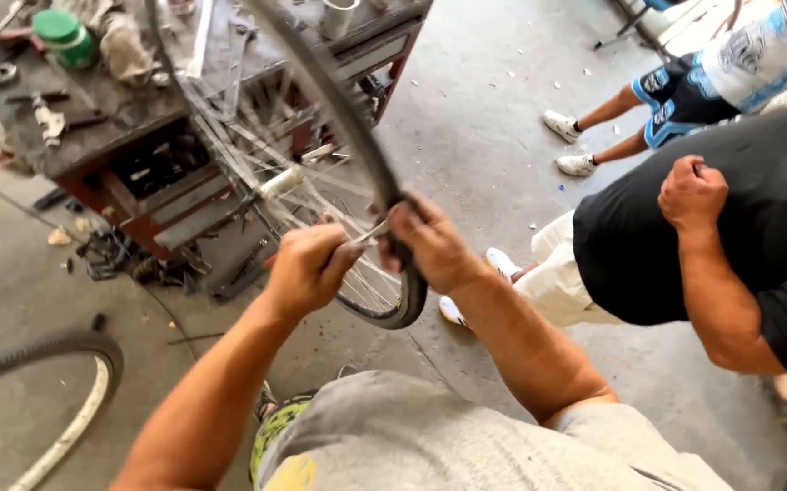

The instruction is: Repair a bicycle wheel by removing the tire from the rim

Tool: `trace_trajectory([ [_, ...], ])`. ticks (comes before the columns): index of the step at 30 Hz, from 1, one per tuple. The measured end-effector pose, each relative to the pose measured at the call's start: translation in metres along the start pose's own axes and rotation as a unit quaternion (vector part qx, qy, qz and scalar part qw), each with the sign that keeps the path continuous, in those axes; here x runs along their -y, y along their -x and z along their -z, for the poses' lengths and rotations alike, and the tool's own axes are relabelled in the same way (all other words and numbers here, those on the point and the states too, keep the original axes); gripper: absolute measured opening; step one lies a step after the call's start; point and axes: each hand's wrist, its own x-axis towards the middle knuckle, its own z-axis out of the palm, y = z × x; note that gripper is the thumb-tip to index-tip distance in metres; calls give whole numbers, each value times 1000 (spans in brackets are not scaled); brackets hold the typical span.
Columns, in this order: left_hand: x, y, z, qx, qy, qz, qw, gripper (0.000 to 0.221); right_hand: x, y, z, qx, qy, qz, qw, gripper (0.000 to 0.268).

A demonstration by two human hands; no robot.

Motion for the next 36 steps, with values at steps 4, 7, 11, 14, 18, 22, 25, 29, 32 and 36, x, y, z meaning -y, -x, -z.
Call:
trace_trajectory([
  [4, -5, 39, 41, -35, -59, 213, 975, 23, -27, 9, 16, 23, -19, 32, 999, 15],
  [7, -12, 64, 87, 43, -95, 340, 934, 44, 15, 8, 5, 136, 6, -30, 990, 38],
  [11, -63, -32, 117, 47, -121, 135, 982, 25, 20, -5, -9, 141, -56, -15, 988, 34],
  [14, -95, -86, 134, 87, -240, 83, 963, 20, 18, -4, -12, 161, -33, -9, 986, 33],
  [18, -103, -130, 146, 198, -453, 77, 866, 34, 9, -6, -10, 184, -10, -17, 983, 32],
  [22, -129, -166, 135, 326, -641, 57, 692, 31, 15, -1, -9, 222, 8, -20, 975, 33],
  [25, -191, -219, 112, 501, -618, 168, 582, 32, 26, 1, -20, 232, 36, -21, 972, 30],
  [29, -188, -217, 88, 555, -588, 87, 582, 15, 16, 1, -19, 199, 37, -57, 978, 27],
  [32, -152, -176, 82, 473, -614, -38, 630, 12, 17, -3, -11, 205, 9, -47, 978, 30],
  [36, -125, -138, 102, 253, -631, -137, 720, 18, 29, -7, -10, 217, 37, -33, 975, 31],
])
